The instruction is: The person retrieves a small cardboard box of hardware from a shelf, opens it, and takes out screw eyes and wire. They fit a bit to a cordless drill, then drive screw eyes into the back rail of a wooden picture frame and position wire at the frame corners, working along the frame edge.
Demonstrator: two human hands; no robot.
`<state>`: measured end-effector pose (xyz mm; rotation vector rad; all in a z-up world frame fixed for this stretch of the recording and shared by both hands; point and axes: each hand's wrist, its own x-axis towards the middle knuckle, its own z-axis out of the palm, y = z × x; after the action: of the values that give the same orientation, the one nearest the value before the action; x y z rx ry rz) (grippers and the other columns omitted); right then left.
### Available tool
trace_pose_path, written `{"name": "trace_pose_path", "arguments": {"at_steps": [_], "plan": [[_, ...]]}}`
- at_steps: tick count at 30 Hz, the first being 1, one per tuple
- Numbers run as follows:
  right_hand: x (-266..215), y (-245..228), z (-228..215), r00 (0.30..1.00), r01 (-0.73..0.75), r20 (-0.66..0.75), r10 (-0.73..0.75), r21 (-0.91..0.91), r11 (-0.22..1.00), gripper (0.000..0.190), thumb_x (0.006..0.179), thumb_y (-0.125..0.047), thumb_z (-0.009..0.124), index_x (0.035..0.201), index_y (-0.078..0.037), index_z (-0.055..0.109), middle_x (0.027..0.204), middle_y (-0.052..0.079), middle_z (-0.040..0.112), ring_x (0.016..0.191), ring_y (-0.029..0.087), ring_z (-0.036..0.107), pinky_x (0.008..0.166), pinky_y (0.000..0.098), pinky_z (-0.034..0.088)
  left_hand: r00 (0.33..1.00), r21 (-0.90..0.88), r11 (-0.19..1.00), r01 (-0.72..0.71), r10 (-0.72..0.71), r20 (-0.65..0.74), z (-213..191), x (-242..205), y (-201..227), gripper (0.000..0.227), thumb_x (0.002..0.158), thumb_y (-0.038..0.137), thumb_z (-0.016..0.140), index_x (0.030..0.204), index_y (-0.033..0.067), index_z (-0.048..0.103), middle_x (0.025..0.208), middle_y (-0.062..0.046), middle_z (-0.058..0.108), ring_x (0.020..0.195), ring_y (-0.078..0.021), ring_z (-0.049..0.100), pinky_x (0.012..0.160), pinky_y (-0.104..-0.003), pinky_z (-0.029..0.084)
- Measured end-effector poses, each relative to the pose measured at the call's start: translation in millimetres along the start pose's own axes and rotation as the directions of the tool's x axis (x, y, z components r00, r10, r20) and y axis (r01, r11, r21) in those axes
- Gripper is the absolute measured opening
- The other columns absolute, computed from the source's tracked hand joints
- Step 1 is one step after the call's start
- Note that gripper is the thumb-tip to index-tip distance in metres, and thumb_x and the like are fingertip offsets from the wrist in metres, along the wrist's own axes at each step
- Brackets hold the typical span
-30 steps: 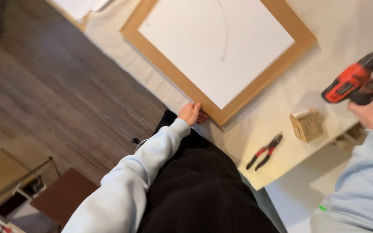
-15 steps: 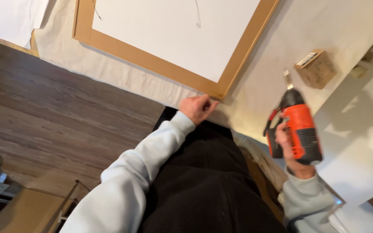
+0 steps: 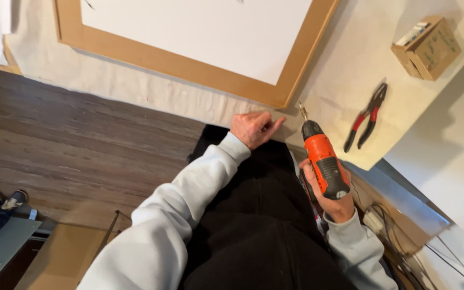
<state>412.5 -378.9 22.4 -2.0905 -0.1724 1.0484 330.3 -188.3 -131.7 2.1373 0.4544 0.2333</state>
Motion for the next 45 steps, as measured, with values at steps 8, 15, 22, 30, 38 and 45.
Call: {"name": "trace_pose_path", "arguments": {"at_steps": [8, 15, 22, 30, 38, 45], "plan": [[13, -1, 3, 0.999, 0.038, -0.004, -0.038, -0.059, 0.998, 0.014, 0.096, -0.014, 0.071, 0.105, -0.004, 0.068, 0.087, 0.004, 0.073, 0.078, 0.016, 0.069, 0.076, 0.0319, 0.057, 0.970, 0.130, 0.971, -0.203, 0.217, -0.109, 6, 43, 4, 0.049, 0.090, 0.027, 0.083, 0.062, 0.0137, 0.045, 0.056, -0.001, 0.048, 0.054, -0.0214, 0.052, 0.052, -0.037, 0.042], [18, 3, -2, 0.998, 0.059, 0.001, -0.060, -0.172, 0.983, 0.022, 0.092, -0.014, 0.074, 0.109, -0.002, 0.066, 0.087, 0.006, 0.072, 0.077, 0.018, 0.069, 0.076, 0.0338, 0.056, 0.948, 0.182, 0.953, -0.241, 0.271, -0.166, 9, 52, 2, 0.050, 0.089, 0.025, 0.085, 0.062, 0.0149, 0.044, 0.057, 0.001, 0.044, 0.059, -0.0193, 0.047, 0.056, -0.035, 0.038], [20, 11, -8, 1.000, 0.013, 0.014, -0.011, -0.151, 0.988, 0.019, 0.095, -0.017, 0.073, 0.106, -0.004, 0.067, 0.082, 0.006, 0.072, 0.072, 0.019, 0.070, 0.072, 0.0345, 0.057, 0.954, 0.192, 0.955, -0.225, 0.256, -0.156, 8, 54, 1, 0.051, 0.088, 0.028, 0.086, 0.061, 0.0161, 0.045, 0.056, 0.002, 0.044, 0.058, -0.0182, 0.046, 0.057, -0.035, 0.037], [29, -5, -1, 1.000, 0.024, 0.001, -0.024, -0.232, 0.972, 0.032, 0.091, -0.019, 0.075, 0.116, -0.002, 0.064, 0.082, 0.007, 0.072, 0.071, 0.020, 0.070, 0.070, 0.0353, 0.057, 0.941, 0.243, 0.940, -0.241, 0.287, -0.178, 12, 54, -8, 0.053, 0.089, 0.027, 0.086, 0.060, 0.0158, 0.043, 0.055, 0.002, 0.042, 0.058, -0.0181, 0.047, 0.057, -0.035, 0.035], [30, 0, -2, 0.999, -0.031, 0.013, 0.036, -0.278, 0.960, 0.030, 0.091, -0.018, 0.077, 0.112, -0.002, 0.064, 0.080, 0.008, 0.070, 0.067, 0.020, 0.067, 0.069, 0.0362, 0.056, 0.935, 0.251, 0.932, -0.261, 0.309, -0.176, 15, 52, -14, 0.054, 0.089, 0.026, 0.086, 0.061, 0.0165, 0.041, 0.055, 0.002, 0.040, 0.057, -0.0171, 0.046, 0.055, -0.034, 0.035], [30, 6, 0, 0.999, 0.032, 0.009, -0.031, -0.212, 0.977, 0.029, 0.090, -0.017, 0.077, 0.111, -0.002, 0.064, 0.083, 0.007, 0.071, 0.070, 0.019, 0.067, 0.071, 0.0354, 0.056, 0.941, 0.257, 0.932, -0.255, 0.301, -0.158, 14, 50, -14, 0.053, 0.089, 0.027, 0.086, 0.061, 0.0167, 0.042, 0.055, 0.003, 0.040, 0.056, -0.0167, 0.046, 0.055, -0.034, 0.035]]}}
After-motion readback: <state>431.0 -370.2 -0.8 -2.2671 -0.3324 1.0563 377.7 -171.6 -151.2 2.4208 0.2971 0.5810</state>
